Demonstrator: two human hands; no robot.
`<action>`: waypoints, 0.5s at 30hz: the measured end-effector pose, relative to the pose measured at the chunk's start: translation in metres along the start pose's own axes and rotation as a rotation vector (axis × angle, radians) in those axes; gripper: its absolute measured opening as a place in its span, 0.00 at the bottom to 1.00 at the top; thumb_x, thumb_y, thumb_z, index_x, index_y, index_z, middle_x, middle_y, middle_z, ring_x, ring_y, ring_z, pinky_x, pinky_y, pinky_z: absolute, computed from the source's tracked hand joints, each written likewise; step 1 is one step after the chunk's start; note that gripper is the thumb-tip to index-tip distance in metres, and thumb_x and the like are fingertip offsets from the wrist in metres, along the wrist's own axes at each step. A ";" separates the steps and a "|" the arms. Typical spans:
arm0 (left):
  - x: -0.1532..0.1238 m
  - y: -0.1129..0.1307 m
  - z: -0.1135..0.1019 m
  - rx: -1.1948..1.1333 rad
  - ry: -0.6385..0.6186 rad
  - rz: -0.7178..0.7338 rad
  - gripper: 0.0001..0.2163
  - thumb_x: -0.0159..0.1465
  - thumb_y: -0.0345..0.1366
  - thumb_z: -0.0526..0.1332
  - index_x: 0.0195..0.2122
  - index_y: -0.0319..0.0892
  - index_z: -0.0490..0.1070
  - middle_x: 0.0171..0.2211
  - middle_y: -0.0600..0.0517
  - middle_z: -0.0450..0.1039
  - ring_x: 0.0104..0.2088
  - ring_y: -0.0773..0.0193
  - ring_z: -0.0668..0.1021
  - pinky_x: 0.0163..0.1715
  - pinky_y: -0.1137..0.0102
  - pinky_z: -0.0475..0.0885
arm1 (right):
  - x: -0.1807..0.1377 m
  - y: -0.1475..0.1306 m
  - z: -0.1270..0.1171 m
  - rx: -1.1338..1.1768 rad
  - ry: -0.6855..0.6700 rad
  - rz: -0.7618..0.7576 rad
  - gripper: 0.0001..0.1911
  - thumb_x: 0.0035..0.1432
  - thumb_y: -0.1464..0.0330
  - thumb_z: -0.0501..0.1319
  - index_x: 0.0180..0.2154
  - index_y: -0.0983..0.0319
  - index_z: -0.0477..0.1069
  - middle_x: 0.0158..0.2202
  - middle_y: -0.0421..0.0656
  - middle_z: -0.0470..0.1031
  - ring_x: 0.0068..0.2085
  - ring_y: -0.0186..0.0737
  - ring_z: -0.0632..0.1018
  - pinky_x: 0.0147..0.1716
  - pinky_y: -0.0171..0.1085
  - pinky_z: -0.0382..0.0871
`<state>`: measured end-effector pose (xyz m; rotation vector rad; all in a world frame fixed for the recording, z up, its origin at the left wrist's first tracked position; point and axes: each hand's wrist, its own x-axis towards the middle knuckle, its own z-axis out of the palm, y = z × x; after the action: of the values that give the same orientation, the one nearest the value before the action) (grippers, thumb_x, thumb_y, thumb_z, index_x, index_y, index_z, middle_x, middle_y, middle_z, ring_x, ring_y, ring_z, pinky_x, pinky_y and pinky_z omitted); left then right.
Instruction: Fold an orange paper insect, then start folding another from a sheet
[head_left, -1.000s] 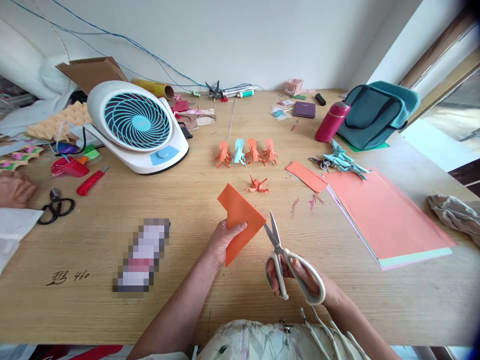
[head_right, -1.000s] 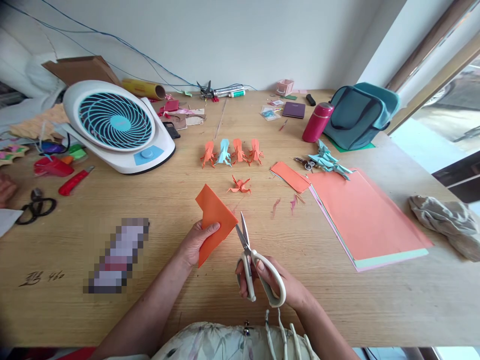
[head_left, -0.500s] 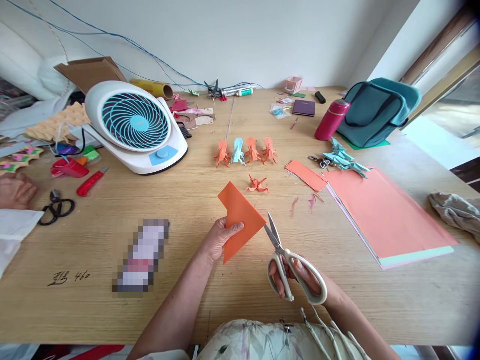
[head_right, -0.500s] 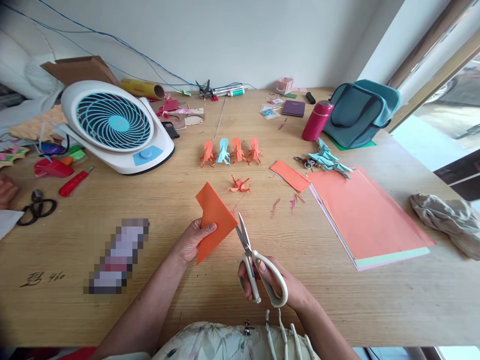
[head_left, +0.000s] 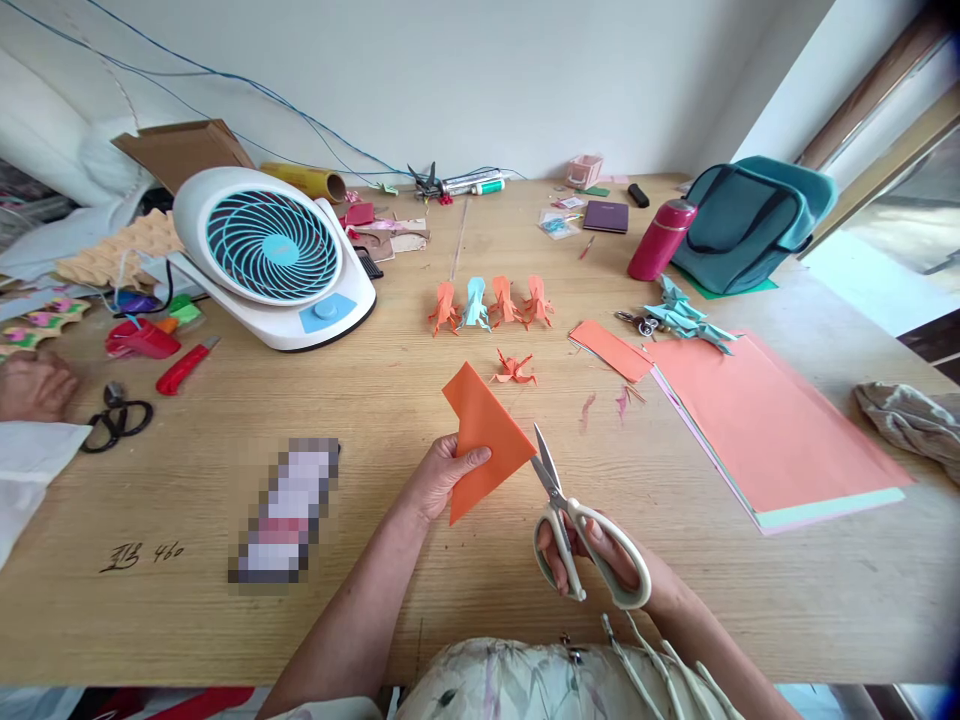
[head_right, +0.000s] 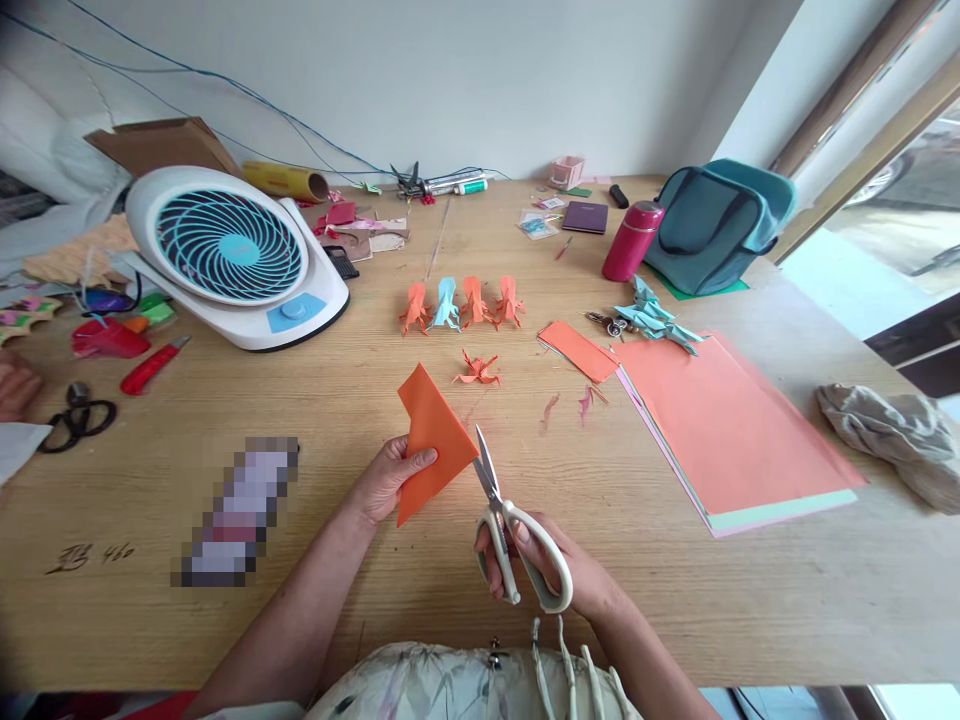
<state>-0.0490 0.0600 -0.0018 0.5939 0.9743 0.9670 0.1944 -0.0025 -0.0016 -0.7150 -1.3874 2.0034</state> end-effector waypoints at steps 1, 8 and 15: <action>0.000 0.000 0.000 0.005 0.000 -0.001 0.17 0.44 0.40 0.80 0.30 0.36 0.80 0.33 0.46 0.84 0.31 0.60 0.82 0.34 0.69 0.74 | 0.000 -0.001 0.001 -0.003 -0.001 -0.007 0.30 0.68 0.45 0.49 0.44 0.65 0.72 0.29 0.45 0.73 0.28 0.37 0.73 0.32 0.38 0.69; 0.003 0.000 -0.008 0.047 -0.001 0.023 0.19 0.44 0.41 0.80 0.33 0.37 0.82 0.35 0.46 0.84 0.35 0.57 0.83 0.36 0.68 0.74 | 0.001 -0.009 0.008 -0.027 0.035 -0.031 0.30 0.67 0.44 0.50 0.40 0.65 0.71 0.26 0.42 0.71 0.25 0.35 0.71 0.27 0.36 0.66; 0.004 0.002 -0.013 0.088 -0.006 0.050 0.17 0.45 0.40 0.79 0.33 0.37 0.82 0.36 0.46 0.84 0.35 0.57 0.83 0.38 0.67 0.75 | 0.000 -0.003 0.009 -0.024 0.084 -0.016 0.30 0.65 0.43 0.51 0.37 0.64 0.70 0.23 0.40 0.68 0.21 0.32 0.68 0.22 0.33 0.62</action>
<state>-0.0605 0.0646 -0.0084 0.6971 1.0039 0.9698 0.1885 -0.0067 0.0038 -0.7879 -1.3660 1.9250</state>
